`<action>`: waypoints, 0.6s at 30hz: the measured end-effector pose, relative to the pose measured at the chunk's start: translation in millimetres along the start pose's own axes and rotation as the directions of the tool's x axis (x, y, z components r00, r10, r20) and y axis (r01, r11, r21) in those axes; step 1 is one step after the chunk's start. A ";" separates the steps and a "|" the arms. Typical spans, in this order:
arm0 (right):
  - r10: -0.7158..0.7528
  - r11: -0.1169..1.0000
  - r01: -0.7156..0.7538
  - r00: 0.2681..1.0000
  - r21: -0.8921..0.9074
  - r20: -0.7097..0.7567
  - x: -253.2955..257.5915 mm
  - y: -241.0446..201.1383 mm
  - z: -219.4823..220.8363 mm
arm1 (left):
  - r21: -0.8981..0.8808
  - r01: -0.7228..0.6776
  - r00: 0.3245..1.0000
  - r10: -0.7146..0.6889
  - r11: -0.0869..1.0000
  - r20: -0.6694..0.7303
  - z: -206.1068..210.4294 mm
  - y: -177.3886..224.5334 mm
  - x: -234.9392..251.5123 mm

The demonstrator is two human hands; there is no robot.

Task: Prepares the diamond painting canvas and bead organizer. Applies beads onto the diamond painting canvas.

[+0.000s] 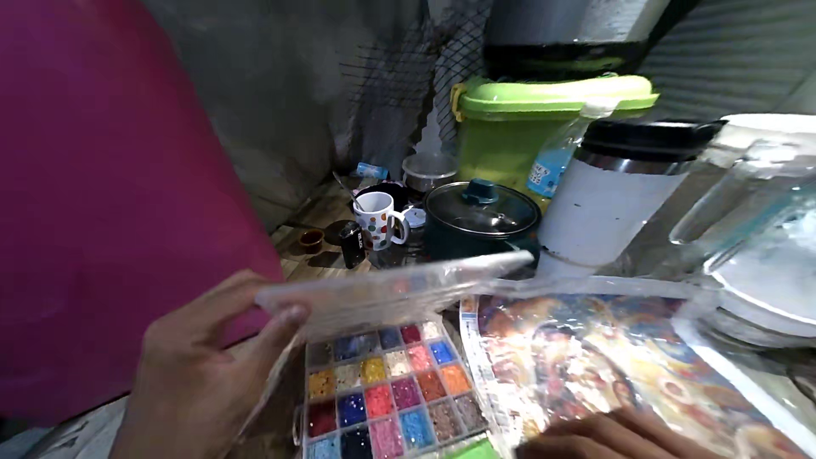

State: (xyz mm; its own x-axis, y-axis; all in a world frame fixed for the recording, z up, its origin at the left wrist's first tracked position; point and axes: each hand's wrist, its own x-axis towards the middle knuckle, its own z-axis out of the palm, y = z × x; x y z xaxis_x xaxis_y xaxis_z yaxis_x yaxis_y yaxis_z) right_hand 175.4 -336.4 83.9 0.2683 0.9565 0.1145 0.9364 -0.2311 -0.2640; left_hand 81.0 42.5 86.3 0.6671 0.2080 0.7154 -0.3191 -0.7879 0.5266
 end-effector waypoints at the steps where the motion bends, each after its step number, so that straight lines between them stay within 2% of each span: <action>1: -0.036 0.999 0.036 0.999 -0.019 0.010 12.2 -2.0 4.4 | -0.021 0.003 1.000 -0.004 1.000 -0.022 4.4 -3.3 8.6; 5: -0.093 0.993 0.102 0.985 -0.058 0.142 42.1 -1.5 20.5 | 0.000 0.041 0.999 -0.041 0.999 0.030 10.7 -22.0 37.0; 10: -0.093 0.990 0.113 0.974 -0.088 0.205 61.1 -2.9 23.6 | -0.144 0.181 0.981 -0.168 0.973 0.096 22.2 -41.8 71.7; 13: -0.091 0.987 0.121 0.961 -0.102 0.261 71.3 -6.8 19.8 | -0.180 0.185 0.976 -0.158 0.966 0.151 36.6 -45.6 82.2; 15: -0.090 0.988 0.123 0.954 -0.098 0.286 76.7 -9.6 18.9 | -0.202 0.179 0.978 -0.153 0.963 0.140 47.9 -44.2 82.3; 18: -0.132 0.975 0.170 0.961 -0.142 0.244 76.6 -14.3 21.5 | -0.240 0.178 0.983 -0.163 0.954 0.084 62.9 -46.7 75.1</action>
State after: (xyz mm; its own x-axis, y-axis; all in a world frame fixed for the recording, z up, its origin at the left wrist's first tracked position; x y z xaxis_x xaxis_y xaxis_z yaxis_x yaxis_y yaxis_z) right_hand 177.7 -255.9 75.9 0.0788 0.9929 -0.0892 0.9908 -0.0879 -0.1025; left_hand 188.3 58.5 86.6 0.7643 0.2840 0.5790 -0.3471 -0.5755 0.7405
